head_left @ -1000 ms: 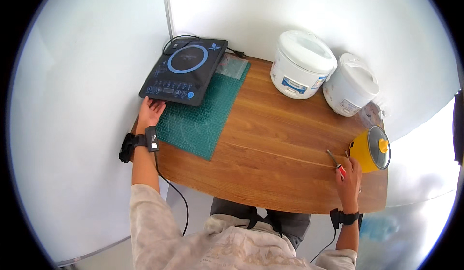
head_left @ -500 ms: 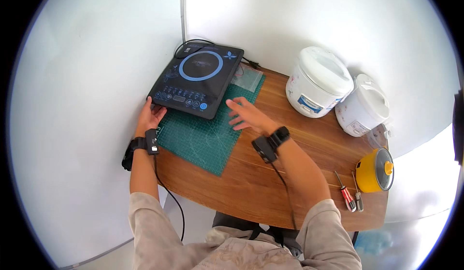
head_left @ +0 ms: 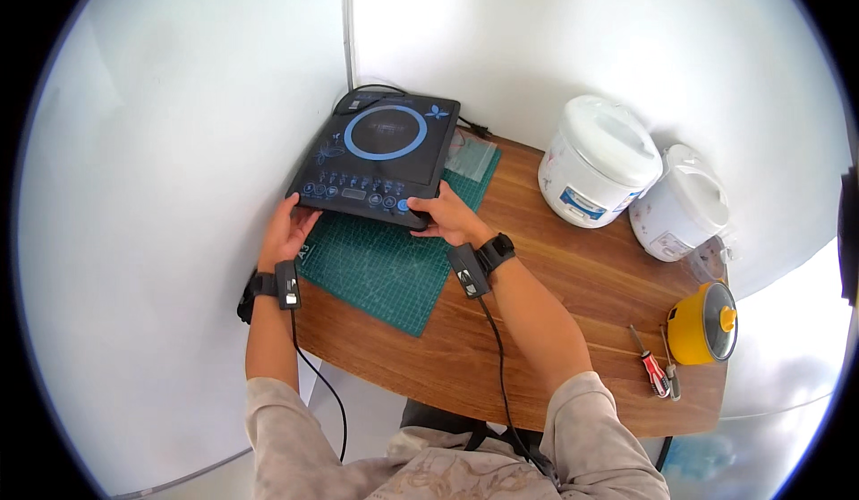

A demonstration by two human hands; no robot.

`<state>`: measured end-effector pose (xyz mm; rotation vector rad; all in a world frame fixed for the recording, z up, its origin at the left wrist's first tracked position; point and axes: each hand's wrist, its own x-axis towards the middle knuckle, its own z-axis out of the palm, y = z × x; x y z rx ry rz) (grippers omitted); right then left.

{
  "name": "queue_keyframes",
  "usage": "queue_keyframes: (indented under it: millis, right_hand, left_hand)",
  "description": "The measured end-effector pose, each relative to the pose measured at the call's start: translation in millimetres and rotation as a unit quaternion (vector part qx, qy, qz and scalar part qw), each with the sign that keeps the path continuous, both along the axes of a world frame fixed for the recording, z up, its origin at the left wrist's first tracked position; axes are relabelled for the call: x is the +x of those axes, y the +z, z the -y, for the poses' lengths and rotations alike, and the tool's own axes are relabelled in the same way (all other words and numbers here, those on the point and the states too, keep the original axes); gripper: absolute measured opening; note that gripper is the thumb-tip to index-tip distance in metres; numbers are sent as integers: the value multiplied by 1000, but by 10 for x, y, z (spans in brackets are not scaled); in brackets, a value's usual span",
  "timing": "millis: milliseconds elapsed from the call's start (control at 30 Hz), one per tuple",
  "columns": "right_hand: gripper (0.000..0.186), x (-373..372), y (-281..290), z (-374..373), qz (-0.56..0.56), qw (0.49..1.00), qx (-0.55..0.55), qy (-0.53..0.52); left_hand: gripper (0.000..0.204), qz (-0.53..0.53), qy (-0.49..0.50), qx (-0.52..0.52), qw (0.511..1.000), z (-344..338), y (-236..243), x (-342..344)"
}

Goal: The person uses a screwdriver to remove screws from a white container, then disassembles a black induction cooktop by removing its cover and internal components. They manipulate the circuit board and fan assembly, using a screwdriver to adjust parts within the device.

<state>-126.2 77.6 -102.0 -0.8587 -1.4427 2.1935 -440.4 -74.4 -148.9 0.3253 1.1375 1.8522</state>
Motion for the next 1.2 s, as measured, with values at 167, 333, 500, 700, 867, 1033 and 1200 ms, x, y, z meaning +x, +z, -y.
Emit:
queue_keyframes:
  millis: [167,333,500,700,867,1033,1200]
  right_hand:
    - [71,269,97,36,16,1000,-10,-8]
    - [71,518,68,188,8,1000,-11,6]
    - [71,810,45,400,-20,1000,6,13]
    - [75,1262,193,817,-19,999,32,27]
    - [82,1775,315,1295,-24,998,49,14]
    - [83,2379,509,1878,15,997,81,-12]
    - [81,2957,461,2388,28,993,94,-65]
  left_hand:
    - [25,-18,-4,0,1000,179,208,373]
    - [26,-73,-10,22,997,492,262,660]
    - [26,-52,-3,28,998,814,317,1006]
    - [28,-42,1,38,998,1268,371,1439]
    - [28,-38,-22,21,999,1726,486,1891]
    - [36,-21,-104,44,993,2206,506,2259]
    - [40,-1,-165,-6,986,2439,492,2651]
